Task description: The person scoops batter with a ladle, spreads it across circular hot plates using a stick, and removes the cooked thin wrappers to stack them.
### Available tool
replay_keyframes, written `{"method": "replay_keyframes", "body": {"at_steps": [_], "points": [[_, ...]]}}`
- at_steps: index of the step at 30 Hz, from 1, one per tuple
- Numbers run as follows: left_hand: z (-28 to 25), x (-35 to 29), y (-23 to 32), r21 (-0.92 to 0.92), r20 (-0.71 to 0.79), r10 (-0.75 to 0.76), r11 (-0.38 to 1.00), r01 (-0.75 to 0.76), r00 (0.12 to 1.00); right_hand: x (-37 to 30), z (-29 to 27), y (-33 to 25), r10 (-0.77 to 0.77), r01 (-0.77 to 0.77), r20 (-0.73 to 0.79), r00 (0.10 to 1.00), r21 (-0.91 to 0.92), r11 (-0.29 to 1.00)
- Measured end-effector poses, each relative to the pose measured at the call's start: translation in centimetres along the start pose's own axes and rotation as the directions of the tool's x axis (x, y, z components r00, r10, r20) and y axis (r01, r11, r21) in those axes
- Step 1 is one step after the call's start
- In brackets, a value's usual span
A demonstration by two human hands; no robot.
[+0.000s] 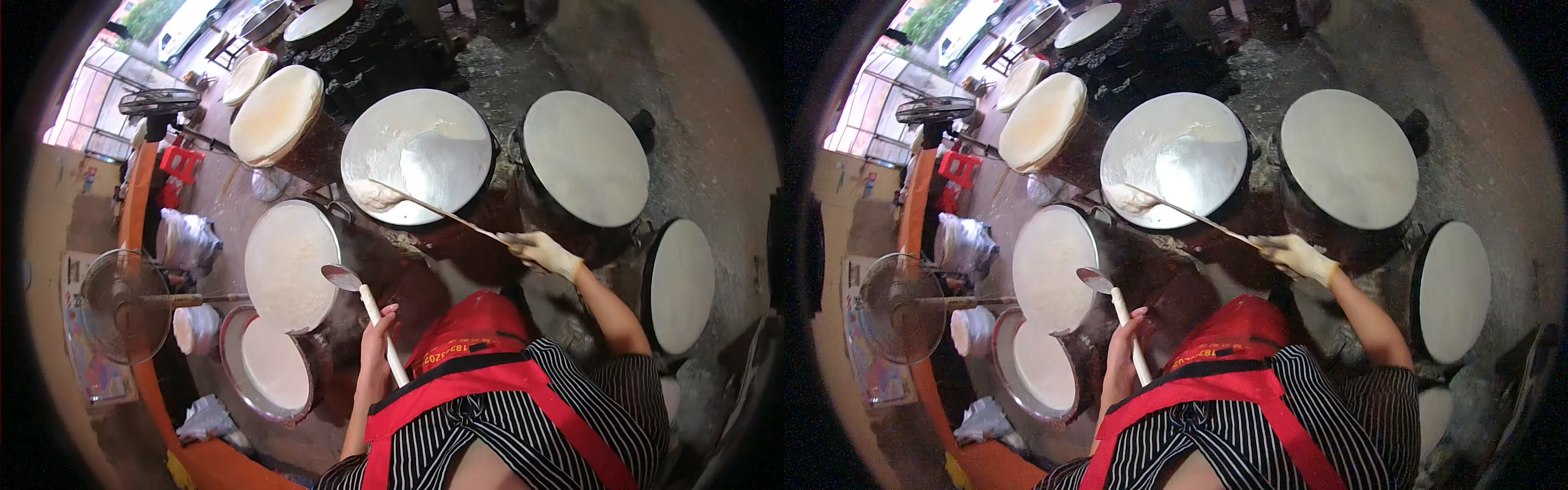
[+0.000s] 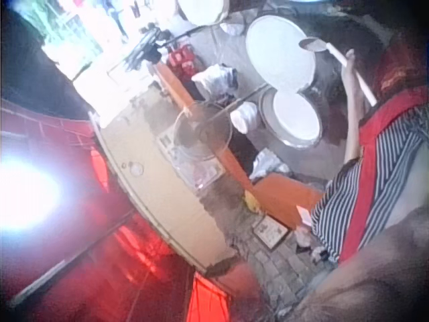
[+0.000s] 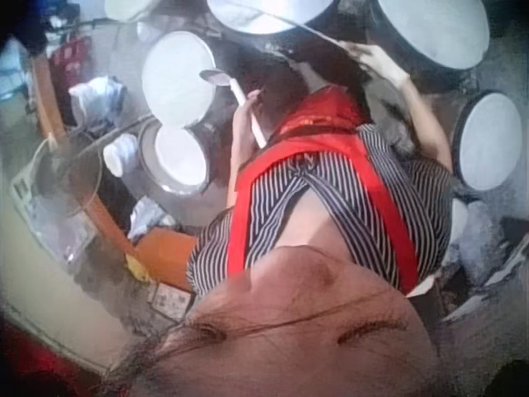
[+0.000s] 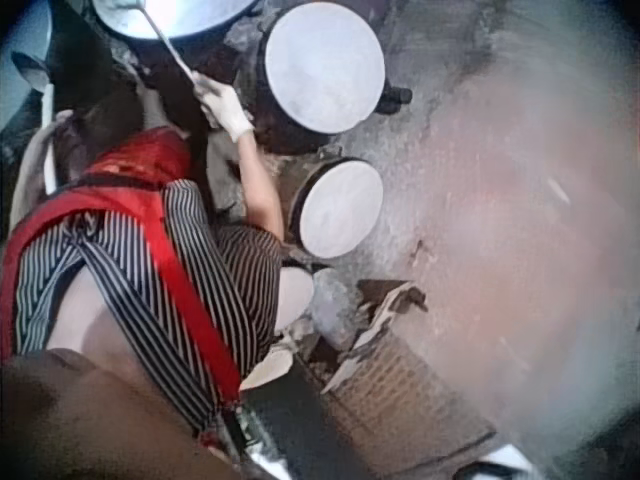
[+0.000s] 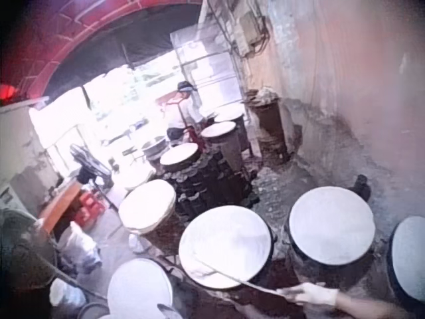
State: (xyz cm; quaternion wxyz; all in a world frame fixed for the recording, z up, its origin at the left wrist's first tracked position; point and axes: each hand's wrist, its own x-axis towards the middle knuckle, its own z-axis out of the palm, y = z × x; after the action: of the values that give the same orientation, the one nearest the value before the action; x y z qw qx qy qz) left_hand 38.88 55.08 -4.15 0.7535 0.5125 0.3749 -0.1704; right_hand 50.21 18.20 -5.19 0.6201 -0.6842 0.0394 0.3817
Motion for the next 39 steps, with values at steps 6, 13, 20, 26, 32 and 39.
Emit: {"method": "replay_keyframes", "body": {"at_steps": [6,13,20,26,32,39], "points": [[-8.3,-2.3,-1.8,0.049,0.008,-0.020,0.999,0.020,1.000,-0.9,12.4,4.4,-0.005,0.185,-0.327,0.945,0.523,0.832],[-16.1,-8.1,-5.9,-0.169,-0.168,-0.002,0.985,-0.027,0.986,22.8,28.8,-4.6,-0.300,0.416,-0.481,0.824,0.154,0.896],[-19.0,-10.9,-7.6,-0.272,-0.268,-0.019,0.960,-0.057,0.963,29.5,33.1,-1.3,-0.146,0.462,-0.757,0.637,0.223,0.859],[-16.9,-9.3,-6.6,-0.265,-0.175,-0.009,0.963,-0.039,0.984,14.7,27.1,1.5,-0.047,0.377,-0.621,0.782,0.412,0.829],[-13.8,-8.7,-6.0,-0.178,-0.063,0.045,0.982,-0.056,0.997,11.5,21.3,-3.1,0.051,0.404,-0.606,0.794,0.588,0.700],[-8.9,-7.2,-5.2,-0.159,-0.051,0.037,0.986,-0.044,0.998,10.6,19.2,1.4,-0.077,0.145,-0.279,0.957,0.233,0.962]]}}
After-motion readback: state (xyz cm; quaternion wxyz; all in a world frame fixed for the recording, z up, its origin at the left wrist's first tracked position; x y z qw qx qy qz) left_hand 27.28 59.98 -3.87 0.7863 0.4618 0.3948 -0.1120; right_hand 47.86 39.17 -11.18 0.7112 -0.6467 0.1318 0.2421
